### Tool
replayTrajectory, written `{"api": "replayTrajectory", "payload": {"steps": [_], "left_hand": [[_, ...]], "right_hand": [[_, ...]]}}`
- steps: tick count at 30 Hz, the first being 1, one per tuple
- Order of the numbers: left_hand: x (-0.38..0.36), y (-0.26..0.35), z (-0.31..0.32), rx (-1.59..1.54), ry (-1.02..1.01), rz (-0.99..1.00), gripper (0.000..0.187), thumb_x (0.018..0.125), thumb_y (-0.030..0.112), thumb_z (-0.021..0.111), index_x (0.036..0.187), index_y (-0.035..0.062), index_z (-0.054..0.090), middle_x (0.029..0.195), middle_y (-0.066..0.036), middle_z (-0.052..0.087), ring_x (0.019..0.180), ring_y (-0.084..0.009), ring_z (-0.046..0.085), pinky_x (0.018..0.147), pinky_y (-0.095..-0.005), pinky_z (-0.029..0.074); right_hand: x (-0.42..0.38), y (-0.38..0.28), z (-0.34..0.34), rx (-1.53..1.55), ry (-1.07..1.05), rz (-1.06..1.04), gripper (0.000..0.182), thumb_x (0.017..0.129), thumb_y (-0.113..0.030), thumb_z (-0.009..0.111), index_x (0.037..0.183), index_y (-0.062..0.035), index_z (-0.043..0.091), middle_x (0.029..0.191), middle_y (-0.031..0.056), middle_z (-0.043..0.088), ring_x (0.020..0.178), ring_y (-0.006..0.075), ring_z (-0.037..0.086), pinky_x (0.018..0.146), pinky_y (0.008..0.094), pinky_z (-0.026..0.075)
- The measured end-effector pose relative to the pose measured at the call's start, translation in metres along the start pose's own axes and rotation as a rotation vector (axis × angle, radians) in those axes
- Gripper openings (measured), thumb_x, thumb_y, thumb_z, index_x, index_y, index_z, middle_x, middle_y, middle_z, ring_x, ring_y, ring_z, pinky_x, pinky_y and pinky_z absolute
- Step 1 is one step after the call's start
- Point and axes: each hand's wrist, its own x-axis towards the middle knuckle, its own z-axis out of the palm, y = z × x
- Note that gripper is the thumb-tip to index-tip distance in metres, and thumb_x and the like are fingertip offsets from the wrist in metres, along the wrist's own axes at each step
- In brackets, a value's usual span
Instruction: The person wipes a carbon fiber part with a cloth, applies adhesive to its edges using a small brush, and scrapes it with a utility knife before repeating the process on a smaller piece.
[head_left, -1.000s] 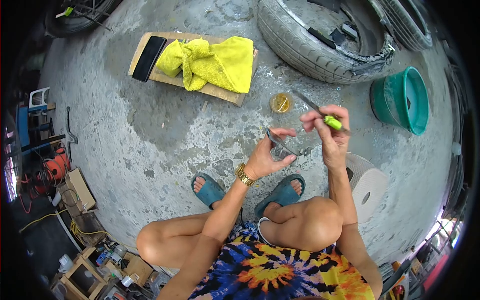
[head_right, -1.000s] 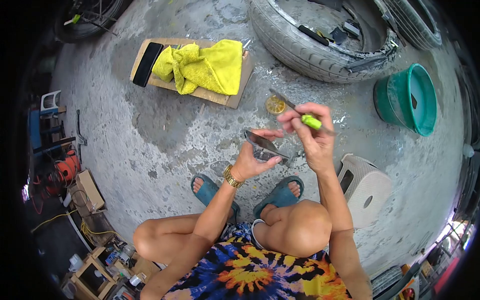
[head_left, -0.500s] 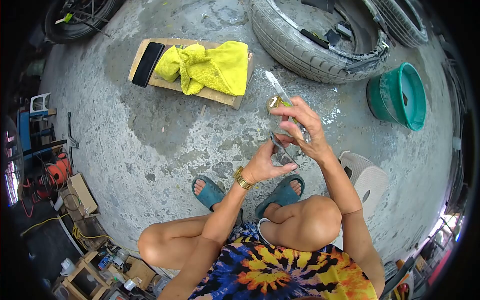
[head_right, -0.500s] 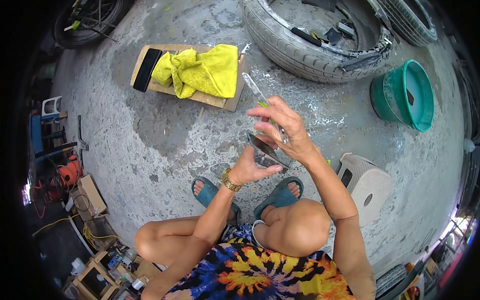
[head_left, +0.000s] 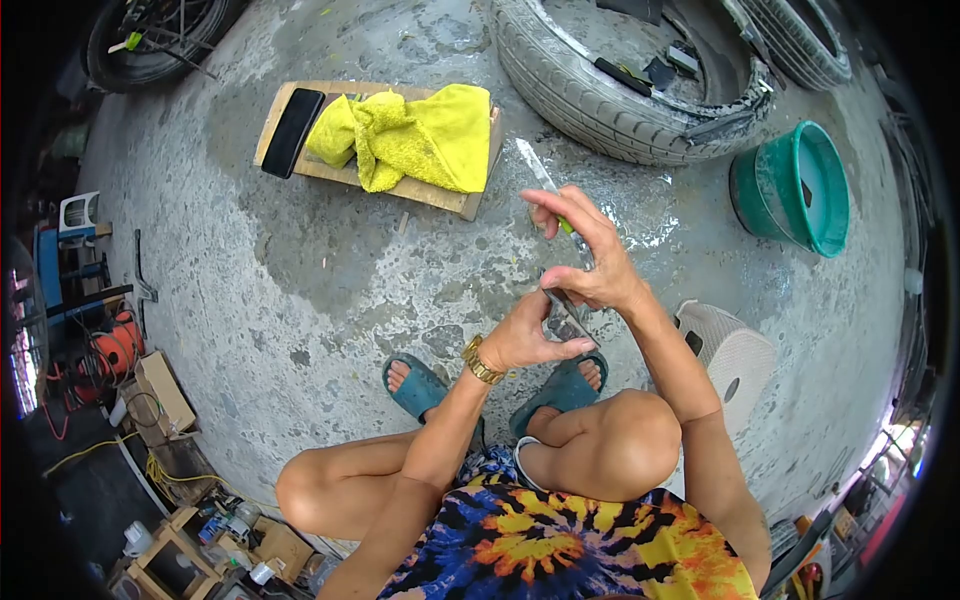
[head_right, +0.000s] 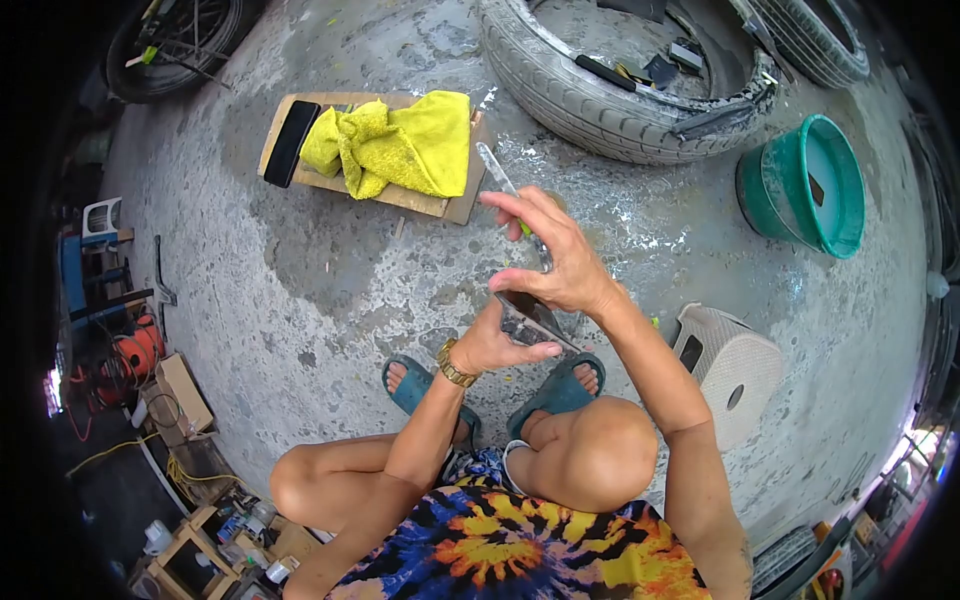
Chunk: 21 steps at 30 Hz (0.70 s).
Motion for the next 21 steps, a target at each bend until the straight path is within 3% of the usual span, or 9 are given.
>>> {"api": "replayTrajectory", "payload": {"steps": [4, 7, 9, 13, 16, 21], "left_hand": [[0.0, 0.002, -0.002, 0.034, -0.012, -0.042, 0.067, 0.069, 0.032, 0.087, 0.118, 0.0015, 0.053, 0.109, -0.01, 0.06, 0.1, -0.0188, 0.058, 0.087, -0.0339, 0.047], [0.005, 0.001, -0.005, -0.043, -0.033, 0.042, 0.061, 0.072, 0.031, 0.084, 0.117, 0.0033, 0.053, 0.111, -0.008, 0.062, 0.101, -0.0184, 0.057, 0.088, -0.0347, 0.046], [0.007, 0.002, -0.007, -0.067, -0.072, 0.1, 0.058, 0.074, 0.027, 0.083, 0.118, 0.0053, 0.052, 0.114, -0.007, 0.062, 0.104, -0.0186, 0.057, 0.091, -0.0356, 0.046], [0.009, 0.005, -0.008, -0.067, -0.079, 0.129, 0.053, 0.076, 0.019, 0.081, 0.118, 0.0082, 0.051, 0.121, -0.006, 0.061, 0.117, -0.0216, 0.055, 0.099, -0.038, 0.044], [0.007, 0.004, -0.009, -0.107, -0.058, 0.168, 0.053, 0.076, 0.017, 0.081, 0.118, 0.008, 0.05, 0.122, -0.007, 0.061, 0.125, -0.0239, 0.053, 0.102, -0.0388, 0.043], [0.011, -0.001, -0.009, -0.151, -0.064, 0.203, 0.054, 0.075, 0.012, 0.081, 0.118, 0.0081, 0.048, 0.124, -0.009, 0.061, 0.127, -0.0259, 0.051, 0.103, -0.0395, 0.043]], "right_hand": [[0.0, -0.001, 0.001, -0.006, 0.031, 0.001, 0.08, 0.065, -0.038, 0.084, 0.133, -0.0062, 0.054, 0.095, 0.0059, 0.051, 0.083, 0.019, 0.05, 0.08, 0.0336, 0.043], [0.005, -0.001, -0.001, -0.075, 0.052, -0.016, 0.076, 0.072, -0.047, 0.077, 0.131, -0.0041, 0.055, 0.095, 0.0056, 0.052, 0.083, 0.018, 0.05, 0.077, 0.0321, 0.042], [0.011, -0.001, -0.004, -0.108, 0.103, 0.055, 0.062, 0.076, -0.029, 0.076, 0.13, -0.0047, 0.057, 0.095, 0.0048, 0.053, 0.082, 0.0163, 0.05, 0.077, 0.0305, 0.042], [0.008, 0.007, -0.016, 0.001, 0.131, 0.142, 0.055, 0.076, -0.018, 0.077, 0.127, -0.0054, 0.059, 0.095, 0.0041, 0.054, 0.077, 0.0121, 0.051, 0.074, 0.027, 0.044], [-0.004, 0.01, -0.028, 0.14, 0.172, 0.152, 0.053, 0.078, -0.017, 0.073, 0.128, -0.0054, 0.059, 0.095, 0.003, 0.053, 0.078, 0.0111, 0.051, 0.075, 0.0262, 0.044], [-0.018, 0.009, -0.051, -0.008, 0.362, 0.077, 0.056, 0.079, -0.021, 0.073, 0.13, -0.0052, 0.057, 0.1, 0.003, 0.053, 0.08, 0.0101, 0.05, 0.076, 0.0251, 0.043]]}}
